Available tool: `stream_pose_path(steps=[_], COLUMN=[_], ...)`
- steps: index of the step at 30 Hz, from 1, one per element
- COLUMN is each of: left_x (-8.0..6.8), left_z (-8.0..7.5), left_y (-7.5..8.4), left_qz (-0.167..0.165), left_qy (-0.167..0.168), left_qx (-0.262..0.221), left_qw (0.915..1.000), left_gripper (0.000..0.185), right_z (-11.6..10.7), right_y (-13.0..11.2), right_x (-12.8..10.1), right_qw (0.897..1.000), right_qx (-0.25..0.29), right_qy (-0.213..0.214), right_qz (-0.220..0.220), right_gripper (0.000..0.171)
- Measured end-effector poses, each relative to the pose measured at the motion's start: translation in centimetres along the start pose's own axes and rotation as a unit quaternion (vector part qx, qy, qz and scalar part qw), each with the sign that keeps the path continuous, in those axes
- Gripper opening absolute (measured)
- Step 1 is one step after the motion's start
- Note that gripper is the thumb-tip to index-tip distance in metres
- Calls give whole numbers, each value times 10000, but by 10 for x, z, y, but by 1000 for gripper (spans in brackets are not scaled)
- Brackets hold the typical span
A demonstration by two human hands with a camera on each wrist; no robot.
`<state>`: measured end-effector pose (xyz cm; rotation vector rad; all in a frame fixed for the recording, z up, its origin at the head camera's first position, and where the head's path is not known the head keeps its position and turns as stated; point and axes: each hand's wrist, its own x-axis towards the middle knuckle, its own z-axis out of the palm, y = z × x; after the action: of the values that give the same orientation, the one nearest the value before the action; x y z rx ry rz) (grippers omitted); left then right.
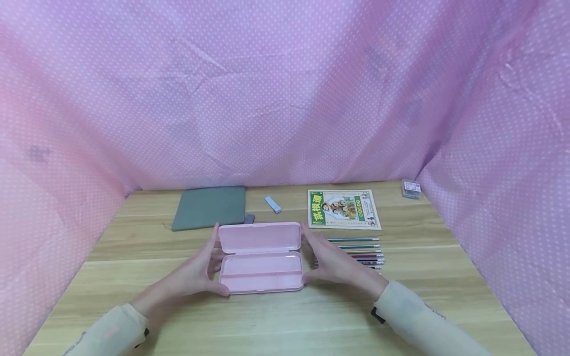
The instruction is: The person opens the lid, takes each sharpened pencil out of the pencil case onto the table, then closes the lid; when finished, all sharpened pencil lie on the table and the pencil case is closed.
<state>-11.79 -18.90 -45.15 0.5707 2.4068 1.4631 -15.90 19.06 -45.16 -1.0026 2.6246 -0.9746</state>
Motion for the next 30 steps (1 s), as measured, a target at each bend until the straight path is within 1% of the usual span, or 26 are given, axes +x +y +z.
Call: stream_pose_path(steps=[5, 7, 9, 12, 14, 15, 17, 19, 20, 22, 24, 27, 30], left_x=[-1, -3, -6, -7, -4, -2, 1, 2, 2, 2, 1, -1, -2], left_z=[6, 7, 7, 4, 2, 1, -5, -9, -10, -11, -9, -6, -5], left_y=[-4, -5, -6, -5, -3, -2, 0, 2, 2, 3, 3, 3, 3], left_qz=[-97, -145, -214, -254, -180, -90, 62, 244, 314, 381, 436, 526, 578], left_qy=[58, 69, 74, -22, -109, -142, -181, -126, -85, -22, -5, -98, -108], left_qx=[-139, -233, -174, -71, -17, 14, 223, 731, 1010, 1591, 1984, 2145, 2262], left_qw=[9998, 9996, 9996, 9996, 9998, 9999, 9996, 9969, 9944, 9865, 9792, 9753, 9723], left_gripper=[152, 147, 139, 129, 123, 119, 111, 103, 99, 94, 91, 85, 81], right_z=[3, 4, 5, 2, -2, -4, -6, -6, -6, -6, -5, -4, -3], right_y=[2, 1, -1, -3, -3, -2, -2, -1, -1, -1, -1, -2, -4], right_x=[-5, -7, -8, -7, -4, -3, 2, 4, 5, 4, 1, -4, -5], right_qw=[9997, 9998, 9998, 9990, 9967, 9945, 9874, 9795, 9762, 9719, 9702, 9711, 9757], right_qx=[231, 216, 159, -65, -284, -449, -760, -993, -1083, -1174, -1182, -1184, -1134], right_qy=[-80, -43, -18, -2, 23, 65, 178, 242, 246, 181, 42, -202, -447], right_qz=[83, 11, -100, -437, -754, -944, -1379, -1735, -1862, -2032, -2114, -2064, -1823], right_gripper=[133, 129, 125, 114, 107, 103, 96, 88, 84, 75, 68, 62, 64])
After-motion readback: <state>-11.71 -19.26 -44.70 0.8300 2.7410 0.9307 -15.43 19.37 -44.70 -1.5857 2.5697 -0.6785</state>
